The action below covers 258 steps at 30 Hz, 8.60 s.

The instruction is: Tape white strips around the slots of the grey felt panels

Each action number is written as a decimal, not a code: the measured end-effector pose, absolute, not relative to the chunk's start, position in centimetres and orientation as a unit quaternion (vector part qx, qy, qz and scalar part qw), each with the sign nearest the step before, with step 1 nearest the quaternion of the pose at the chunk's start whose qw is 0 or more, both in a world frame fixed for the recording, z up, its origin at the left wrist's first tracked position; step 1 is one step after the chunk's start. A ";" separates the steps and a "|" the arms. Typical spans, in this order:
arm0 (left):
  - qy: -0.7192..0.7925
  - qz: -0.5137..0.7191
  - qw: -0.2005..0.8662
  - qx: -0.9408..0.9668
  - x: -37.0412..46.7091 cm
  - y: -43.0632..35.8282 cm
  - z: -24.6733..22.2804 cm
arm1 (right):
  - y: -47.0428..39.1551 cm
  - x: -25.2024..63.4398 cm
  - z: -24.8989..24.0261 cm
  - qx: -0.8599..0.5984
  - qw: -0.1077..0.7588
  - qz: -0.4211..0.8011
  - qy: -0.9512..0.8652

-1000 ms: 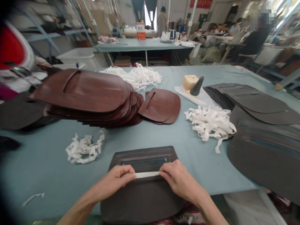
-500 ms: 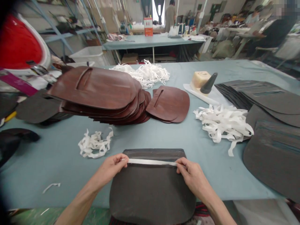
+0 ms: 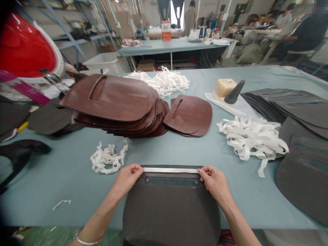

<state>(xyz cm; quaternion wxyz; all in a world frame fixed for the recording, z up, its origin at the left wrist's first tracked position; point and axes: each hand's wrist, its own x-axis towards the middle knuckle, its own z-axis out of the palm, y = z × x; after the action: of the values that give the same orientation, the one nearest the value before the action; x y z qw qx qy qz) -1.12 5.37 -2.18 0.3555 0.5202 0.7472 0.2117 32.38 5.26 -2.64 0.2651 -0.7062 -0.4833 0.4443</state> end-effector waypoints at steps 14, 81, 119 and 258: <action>0.759 0.132 0.357 0.528 -1.2 5.9 -2.1 | 5.7 31.8 -2.4 -0.710 0.292 0.449 -0.456; 0.647 0.249 0.038 0.719 2.6 2.4 -4.6 | 6.4 14.3 -2.5 -0.470 0.131 0.018 -0.873; 0.594 0.247 0.042 0.765 3.7 1.7 -3.2 | -0.4 30.2 -3.9 -0.470 0.147 -0.143 -0.859; 0.753 0.194 0.348 0.524 0.8 3.3 -0.9 | 1.4 30.5 -2.0 -0.722 0.223 0.363 -0.545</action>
<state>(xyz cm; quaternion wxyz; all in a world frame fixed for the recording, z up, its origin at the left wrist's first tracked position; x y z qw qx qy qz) 0.79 3.27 -0.93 0.3484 0.5236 0.7528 0.1940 30.50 1.43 -2.01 0.2227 -0.7218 -0.5454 0.3633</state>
